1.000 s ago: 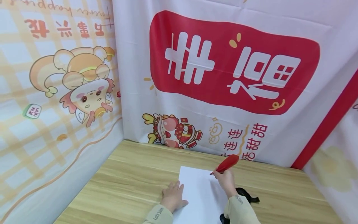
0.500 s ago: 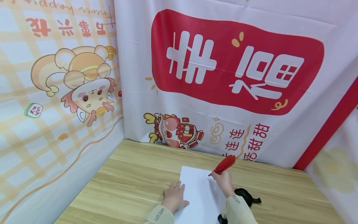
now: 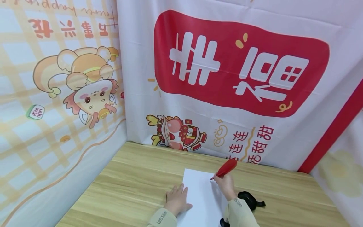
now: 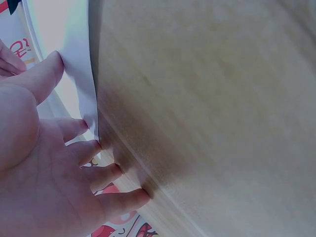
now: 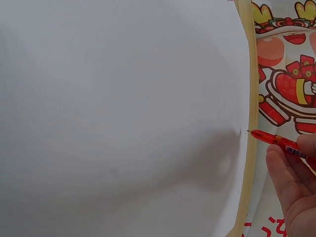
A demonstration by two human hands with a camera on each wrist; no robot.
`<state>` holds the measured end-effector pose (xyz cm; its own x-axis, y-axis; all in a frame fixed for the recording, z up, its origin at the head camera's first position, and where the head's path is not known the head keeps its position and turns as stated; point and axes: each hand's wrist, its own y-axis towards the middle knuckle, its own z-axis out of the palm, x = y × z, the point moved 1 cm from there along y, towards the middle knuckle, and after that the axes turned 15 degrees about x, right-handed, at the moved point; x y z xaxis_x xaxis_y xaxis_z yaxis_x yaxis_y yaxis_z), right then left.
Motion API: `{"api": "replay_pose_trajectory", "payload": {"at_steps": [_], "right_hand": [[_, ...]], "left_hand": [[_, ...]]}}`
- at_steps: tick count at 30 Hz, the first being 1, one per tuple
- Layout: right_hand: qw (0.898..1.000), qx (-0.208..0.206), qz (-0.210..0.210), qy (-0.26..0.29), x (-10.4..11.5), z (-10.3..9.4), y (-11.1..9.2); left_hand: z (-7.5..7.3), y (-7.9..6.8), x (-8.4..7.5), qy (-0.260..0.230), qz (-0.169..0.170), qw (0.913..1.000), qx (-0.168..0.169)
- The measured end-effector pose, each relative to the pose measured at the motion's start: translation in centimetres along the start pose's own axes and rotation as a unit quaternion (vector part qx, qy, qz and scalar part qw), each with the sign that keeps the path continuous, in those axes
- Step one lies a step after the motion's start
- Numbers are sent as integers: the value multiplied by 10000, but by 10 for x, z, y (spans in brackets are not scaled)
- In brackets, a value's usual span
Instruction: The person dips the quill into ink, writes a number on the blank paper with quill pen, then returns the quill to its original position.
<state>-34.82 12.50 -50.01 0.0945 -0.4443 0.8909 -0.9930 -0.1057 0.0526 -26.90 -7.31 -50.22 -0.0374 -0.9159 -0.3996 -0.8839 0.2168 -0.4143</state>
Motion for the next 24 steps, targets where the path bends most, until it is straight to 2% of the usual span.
{"api": "replay_pose_trajectory", "payload": {"at_steps": [5,12,24], "right_hand": [[9999,-50,-73,-135,1,1,2],[9996,89,261,-86,2,3,3],[9994,146,295,-61,1,3,4]], "left_hand": [[0,1,2,24,23,10000,-12],[2,4,3,59,-26,10000,-21],[3,6,4,34,-46,10000,31]]}}
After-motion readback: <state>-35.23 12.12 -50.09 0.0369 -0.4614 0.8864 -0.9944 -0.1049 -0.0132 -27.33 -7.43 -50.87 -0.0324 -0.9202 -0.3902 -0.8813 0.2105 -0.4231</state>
